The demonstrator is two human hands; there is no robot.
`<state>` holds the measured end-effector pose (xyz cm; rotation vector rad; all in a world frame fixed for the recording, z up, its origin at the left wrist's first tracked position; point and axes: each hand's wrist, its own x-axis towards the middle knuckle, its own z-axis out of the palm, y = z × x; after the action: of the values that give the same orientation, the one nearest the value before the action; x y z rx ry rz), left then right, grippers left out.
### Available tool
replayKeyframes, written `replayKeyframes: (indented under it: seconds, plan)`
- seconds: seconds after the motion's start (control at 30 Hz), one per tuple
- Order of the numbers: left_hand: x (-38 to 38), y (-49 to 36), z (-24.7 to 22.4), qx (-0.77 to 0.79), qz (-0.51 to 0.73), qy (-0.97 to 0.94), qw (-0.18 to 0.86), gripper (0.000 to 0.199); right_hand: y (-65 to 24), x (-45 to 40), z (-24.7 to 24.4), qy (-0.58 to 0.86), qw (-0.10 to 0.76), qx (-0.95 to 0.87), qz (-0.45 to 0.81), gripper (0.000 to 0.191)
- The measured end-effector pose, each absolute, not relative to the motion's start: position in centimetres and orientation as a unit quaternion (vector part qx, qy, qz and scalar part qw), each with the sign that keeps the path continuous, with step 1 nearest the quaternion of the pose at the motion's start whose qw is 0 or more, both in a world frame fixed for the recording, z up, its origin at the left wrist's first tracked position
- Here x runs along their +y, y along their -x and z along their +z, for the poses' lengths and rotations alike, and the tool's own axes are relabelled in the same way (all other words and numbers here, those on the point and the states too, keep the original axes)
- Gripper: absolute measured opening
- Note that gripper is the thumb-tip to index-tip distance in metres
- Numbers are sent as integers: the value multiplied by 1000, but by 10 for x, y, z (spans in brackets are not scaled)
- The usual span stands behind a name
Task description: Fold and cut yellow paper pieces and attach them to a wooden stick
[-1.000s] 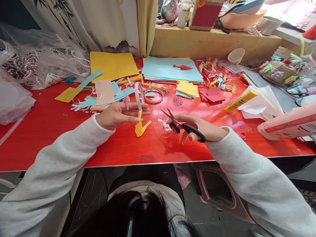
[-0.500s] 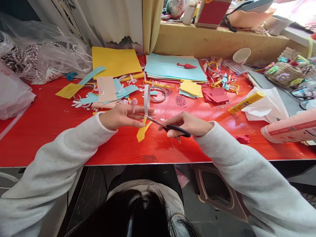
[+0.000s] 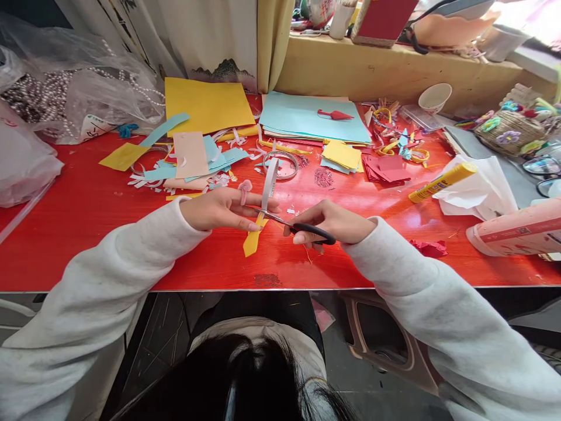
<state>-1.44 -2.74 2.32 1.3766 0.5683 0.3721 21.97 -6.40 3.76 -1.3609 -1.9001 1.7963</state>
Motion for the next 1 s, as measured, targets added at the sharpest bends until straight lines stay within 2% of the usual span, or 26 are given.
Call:
replayKeyframes:
  seconds: [0.3, 0.5, 0.73, 1.0]
  plan:
    - [-27, 14, 23, 264, 160, -618, 723, 45, -222, -66, 31, 452, 98, -634, 620, 50]
    - [-25, 16, 16, 242, 163, -623, 726, 31, -221, -69, 30, 454, 92, -615, 638, 43]
    - [-26, 15, 25, 247, 156, -627, 722, 46, -220, -69, 34, 479, 99, -611, 622, 45]
    - [-28, 17, 29, 222, 155, -643, 716, 45, -224, -63, 46, 445, 34, -699, 559, 49]
